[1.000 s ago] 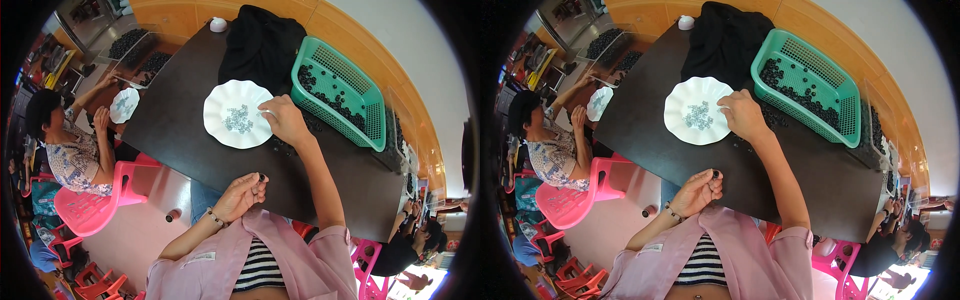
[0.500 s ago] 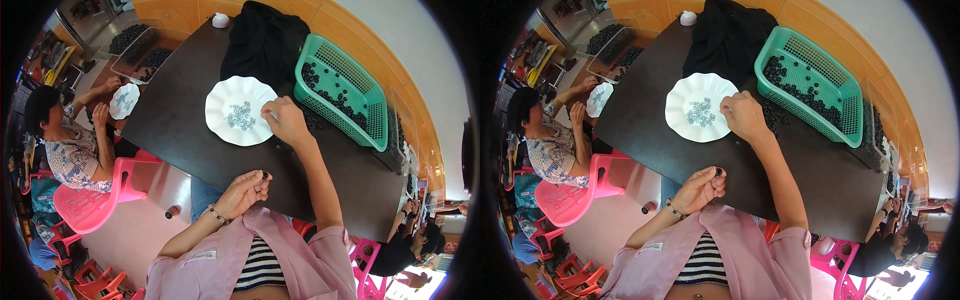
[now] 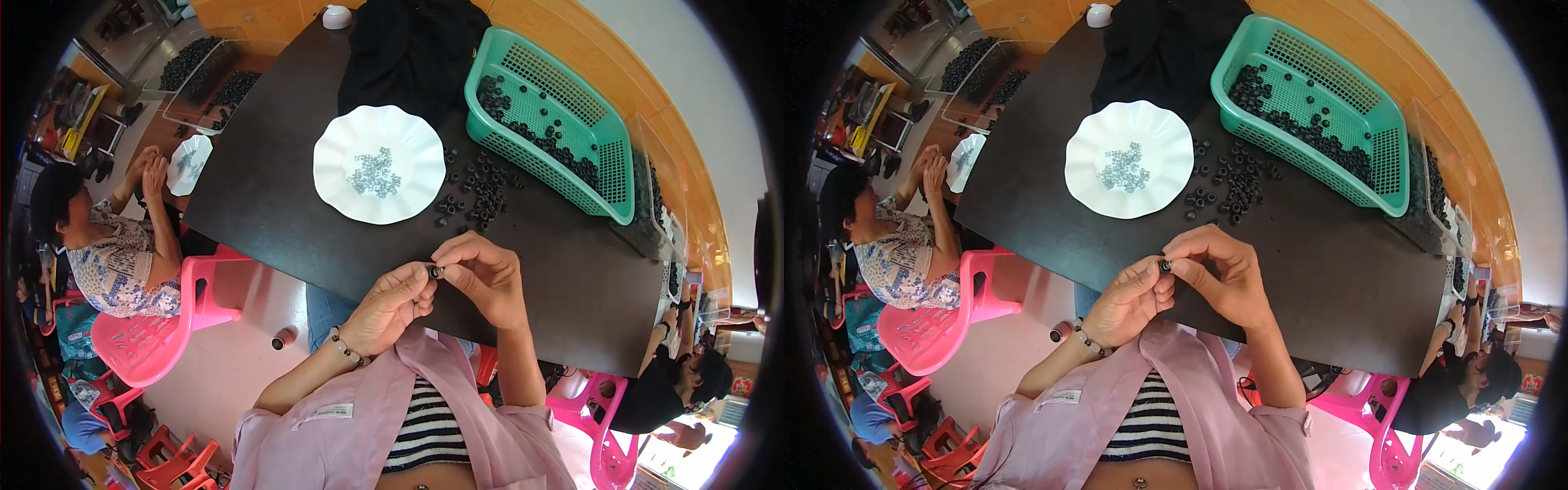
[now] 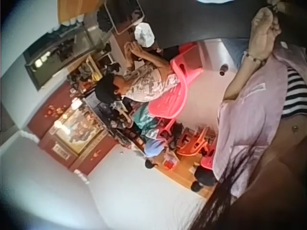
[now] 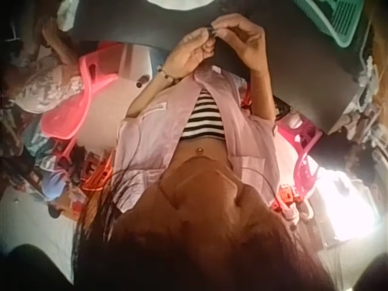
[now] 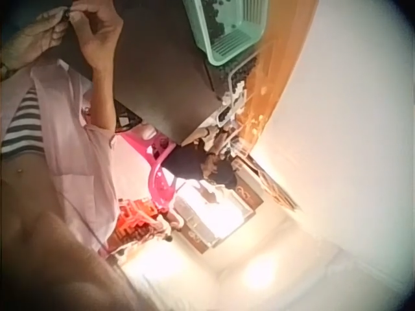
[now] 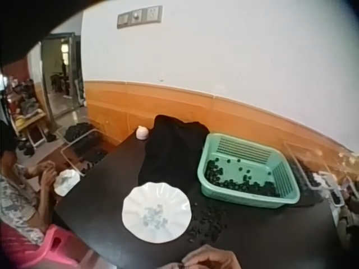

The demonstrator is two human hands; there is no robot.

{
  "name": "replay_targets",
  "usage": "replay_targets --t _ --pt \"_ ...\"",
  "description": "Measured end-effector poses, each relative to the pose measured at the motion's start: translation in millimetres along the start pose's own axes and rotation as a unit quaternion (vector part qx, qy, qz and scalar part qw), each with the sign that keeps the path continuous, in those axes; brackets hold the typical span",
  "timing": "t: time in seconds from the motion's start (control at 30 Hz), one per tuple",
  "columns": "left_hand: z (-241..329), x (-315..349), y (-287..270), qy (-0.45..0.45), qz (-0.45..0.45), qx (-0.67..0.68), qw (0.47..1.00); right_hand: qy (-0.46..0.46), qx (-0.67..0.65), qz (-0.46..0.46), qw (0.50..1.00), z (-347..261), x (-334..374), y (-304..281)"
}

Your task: Assembling small metal components into black plastic rings at a workbench.

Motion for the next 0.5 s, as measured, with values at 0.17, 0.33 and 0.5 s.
replay_targets --t 0.17,0.33,0.5 --pt "-2.9 2.2 0.4 -0.001 0.009 -0.003 1.0 0.001 -0.002 0.017 1.0 8.5 7.4 2.1" --pt "-6.8 2.1 -5.2 0.007 0.01 -0.027 1.0 0.006 0.002 0.018 1.0 11.2 10.9 2.8" --pt "-9.9 1.3 -10.1 0.018 0.006 -0.057 0.998 0.013 0.029 0.017 0.999 11.9 13.5 0.6"
Point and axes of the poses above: each hand's wrist, its own x-axis away from the middle knuckle, its own y-axis out of the palm, z = x × y, the point moved 1 cm from there along -x, towards the middle knuckle
